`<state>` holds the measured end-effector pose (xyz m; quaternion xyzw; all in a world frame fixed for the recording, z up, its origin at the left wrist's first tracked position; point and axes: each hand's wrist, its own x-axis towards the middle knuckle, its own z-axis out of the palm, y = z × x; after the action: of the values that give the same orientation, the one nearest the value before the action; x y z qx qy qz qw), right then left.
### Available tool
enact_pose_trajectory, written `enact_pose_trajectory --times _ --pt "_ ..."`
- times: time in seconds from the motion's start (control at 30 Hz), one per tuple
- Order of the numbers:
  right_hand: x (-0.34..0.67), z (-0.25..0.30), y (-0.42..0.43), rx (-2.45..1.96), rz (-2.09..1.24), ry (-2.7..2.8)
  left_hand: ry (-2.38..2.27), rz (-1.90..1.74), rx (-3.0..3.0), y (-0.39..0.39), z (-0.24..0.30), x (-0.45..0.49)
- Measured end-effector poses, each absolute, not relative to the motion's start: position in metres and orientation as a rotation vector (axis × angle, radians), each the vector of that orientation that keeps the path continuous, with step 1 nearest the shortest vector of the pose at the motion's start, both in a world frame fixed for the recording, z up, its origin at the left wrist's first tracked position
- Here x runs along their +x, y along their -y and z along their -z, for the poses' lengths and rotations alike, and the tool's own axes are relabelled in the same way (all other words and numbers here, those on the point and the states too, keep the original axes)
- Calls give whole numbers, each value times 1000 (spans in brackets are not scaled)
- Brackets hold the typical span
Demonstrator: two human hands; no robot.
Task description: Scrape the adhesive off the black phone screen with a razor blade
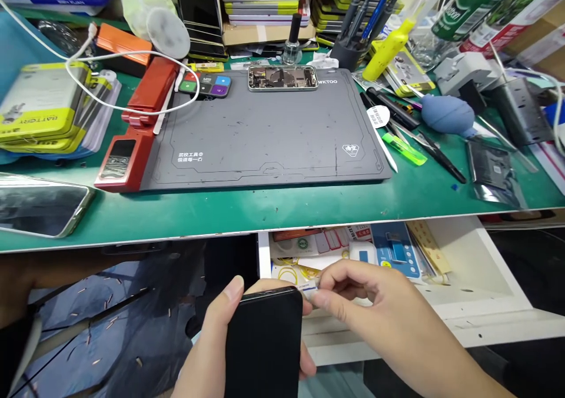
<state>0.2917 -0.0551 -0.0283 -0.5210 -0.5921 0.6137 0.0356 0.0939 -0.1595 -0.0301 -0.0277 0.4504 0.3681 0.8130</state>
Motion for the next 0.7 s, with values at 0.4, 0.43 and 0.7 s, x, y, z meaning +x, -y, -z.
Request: enact_pose_trajectory --times 0.4,0.43,0.7 --pt "303 38 45 -1586 -1784 1686 -884 -800 -129 159 49 95" --pt "306 38 42 -1579 -1754 1657 -882 -799 -136 159 50 95" --pt "327 37 37 -1629 -1632 1586 -756 -780 -233 158 58 100"
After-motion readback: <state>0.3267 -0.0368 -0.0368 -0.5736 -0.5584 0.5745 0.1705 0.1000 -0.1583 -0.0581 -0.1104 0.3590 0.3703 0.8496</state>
